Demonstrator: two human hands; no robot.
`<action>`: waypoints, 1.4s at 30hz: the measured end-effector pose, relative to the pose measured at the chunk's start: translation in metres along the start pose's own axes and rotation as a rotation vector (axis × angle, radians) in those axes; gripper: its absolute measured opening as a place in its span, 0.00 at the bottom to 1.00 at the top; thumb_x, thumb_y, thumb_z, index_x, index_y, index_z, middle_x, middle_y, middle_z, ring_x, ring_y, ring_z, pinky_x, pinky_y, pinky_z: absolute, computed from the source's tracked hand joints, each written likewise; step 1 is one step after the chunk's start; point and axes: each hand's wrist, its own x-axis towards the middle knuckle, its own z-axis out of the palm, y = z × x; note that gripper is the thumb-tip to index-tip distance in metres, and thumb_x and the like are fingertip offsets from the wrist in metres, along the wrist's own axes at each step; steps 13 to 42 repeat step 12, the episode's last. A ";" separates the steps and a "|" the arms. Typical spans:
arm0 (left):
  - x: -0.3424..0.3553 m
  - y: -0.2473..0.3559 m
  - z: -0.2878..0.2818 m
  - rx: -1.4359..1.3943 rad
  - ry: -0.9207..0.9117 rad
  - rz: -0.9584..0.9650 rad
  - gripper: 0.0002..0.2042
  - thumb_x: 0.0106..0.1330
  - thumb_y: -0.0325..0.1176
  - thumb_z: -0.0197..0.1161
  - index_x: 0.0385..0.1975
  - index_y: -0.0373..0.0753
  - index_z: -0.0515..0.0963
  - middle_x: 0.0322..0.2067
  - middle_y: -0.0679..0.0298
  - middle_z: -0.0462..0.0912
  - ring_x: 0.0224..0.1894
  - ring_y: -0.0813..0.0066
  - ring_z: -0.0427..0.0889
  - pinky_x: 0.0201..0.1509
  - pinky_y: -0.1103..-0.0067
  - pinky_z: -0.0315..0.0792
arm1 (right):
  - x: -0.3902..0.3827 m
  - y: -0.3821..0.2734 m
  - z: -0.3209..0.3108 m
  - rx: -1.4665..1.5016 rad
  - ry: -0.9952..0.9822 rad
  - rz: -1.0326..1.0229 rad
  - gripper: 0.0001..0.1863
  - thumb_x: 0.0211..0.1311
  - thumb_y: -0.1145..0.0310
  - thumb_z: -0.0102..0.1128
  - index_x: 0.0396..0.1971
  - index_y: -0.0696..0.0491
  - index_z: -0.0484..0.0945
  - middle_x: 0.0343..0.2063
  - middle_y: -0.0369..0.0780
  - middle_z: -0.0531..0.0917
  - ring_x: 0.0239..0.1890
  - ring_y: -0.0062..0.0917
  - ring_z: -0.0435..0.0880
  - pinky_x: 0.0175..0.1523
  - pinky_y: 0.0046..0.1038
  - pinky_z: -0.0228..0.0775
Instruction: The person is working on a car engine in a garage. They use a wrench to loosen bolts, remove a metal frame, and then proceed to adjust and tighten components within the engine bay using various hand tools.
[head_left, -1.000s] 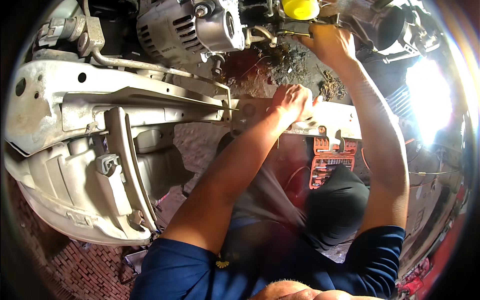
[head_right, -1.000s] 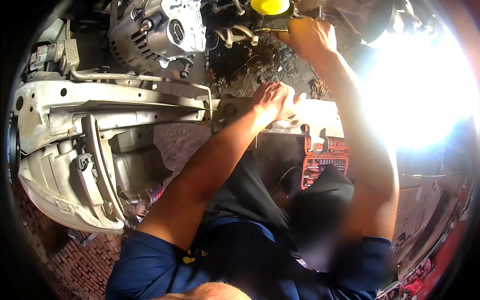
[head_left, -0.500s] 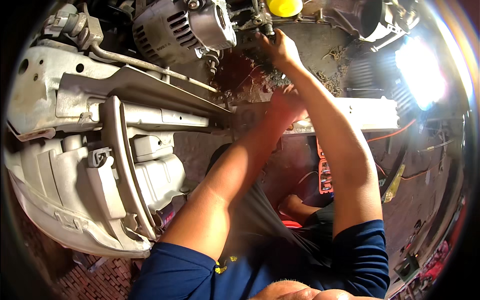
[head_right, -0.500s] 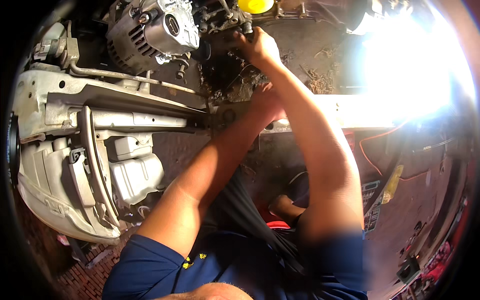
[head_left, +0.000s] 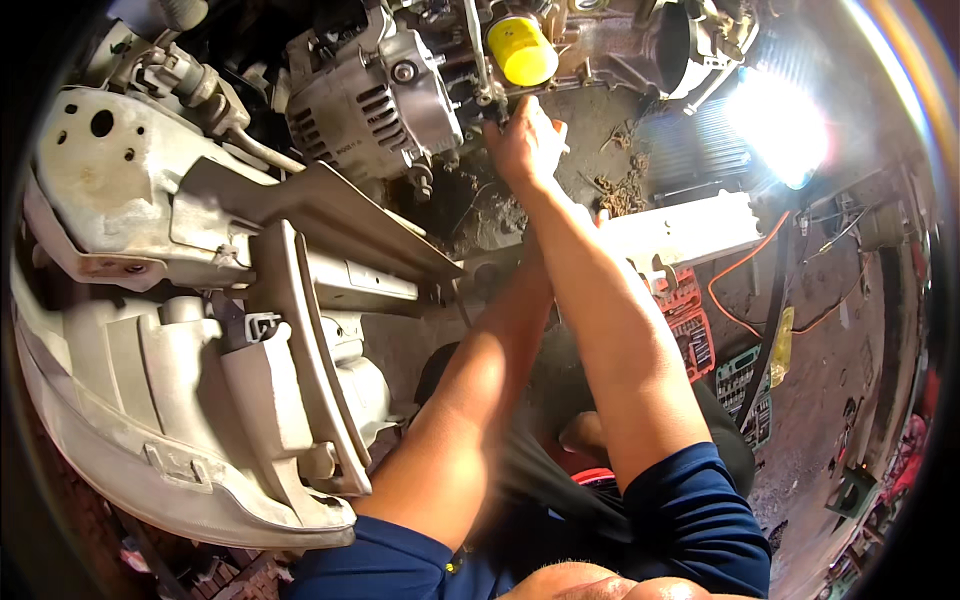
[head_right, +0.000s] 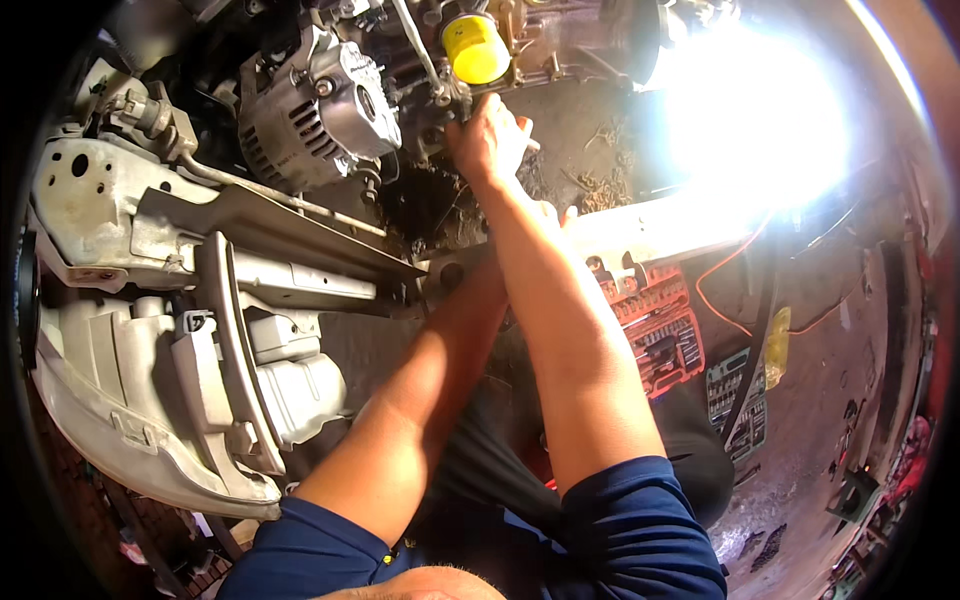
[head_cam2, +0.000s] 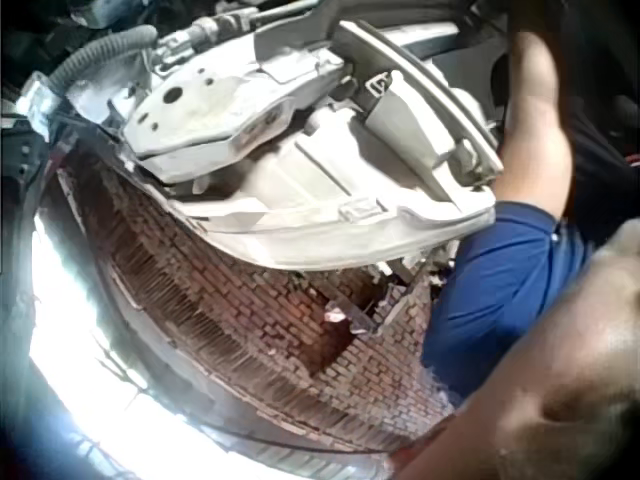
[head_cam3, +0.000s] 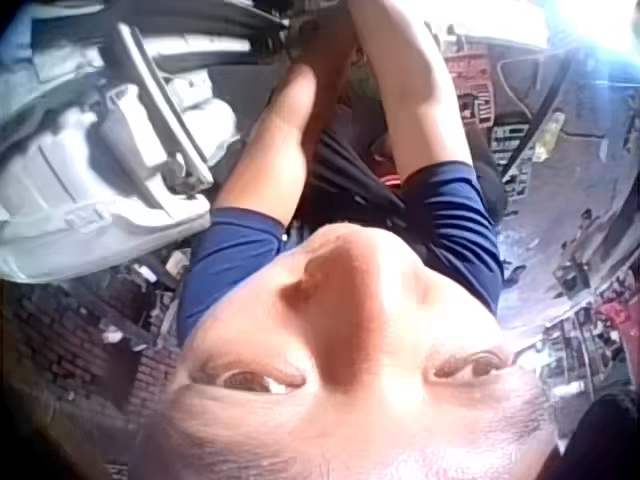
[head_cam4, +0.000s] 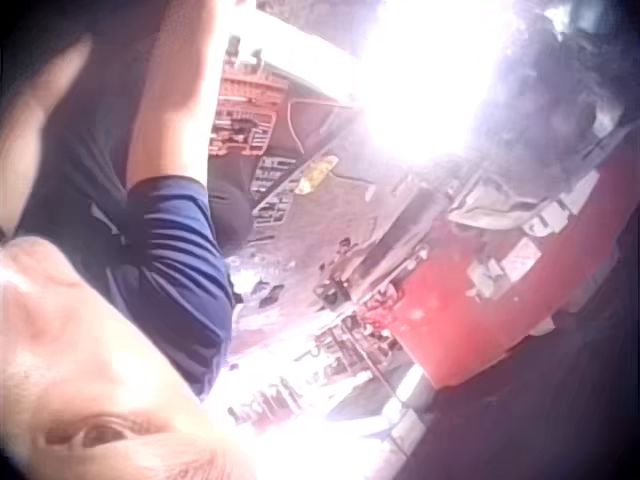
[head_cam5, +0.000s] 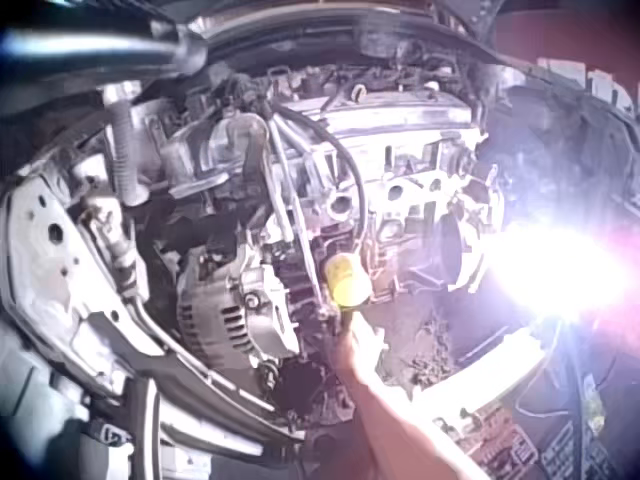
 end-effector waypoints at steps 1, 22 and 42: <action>0.001 0.016 0.004 0.126 -0.113 -0.049 0.20 0.78 0.47 0.60 0.53 0.34 0.79 0.35 0.52 0.78 0.41 0.58 0.76 0.48 0.60 0.70 | -0.002 0.017 0.001 -0.026 -0.012 0.017 0.26 0.59 0.51 0.71 0.44 0.55 0.74 0.38 0.45 0.87 0.47 0.39 0.87 0.62 0.45 0.64; -0.002 0.020 -0.014 0.433 -0.073 0.321 0.16 0.73 0.37 0.63 0.51 0.31 0.83 0.30 0.51 0.78 0.37 0.56 0.76 0.41 0.58 0.68 | -0.006 0.003 0.021 0.266 -0.005 0.331 0.32 0.67 0.46 0.62 0.60 0.53 0.72 0.52 0.58 0.85 0.50 0.56 0.86 0.60 0.51 0.76; -0.002 0.020 -0.014 0.433 -0.073 0.321 0.16 0.73 0.37 0.63 0.51 0.31 0.83 0.30 0.51 0.78 0.37 0.56 0.76 0.41 0.58 0.68 | -0.006 0.003 0.021 0.266 -0.005 0.331 0.32 0.67 0.46 0.62 0.60 0.53 0.72 0.52 0.58 0.85 0.50 0.56 0.86 0.60 0.51 0.76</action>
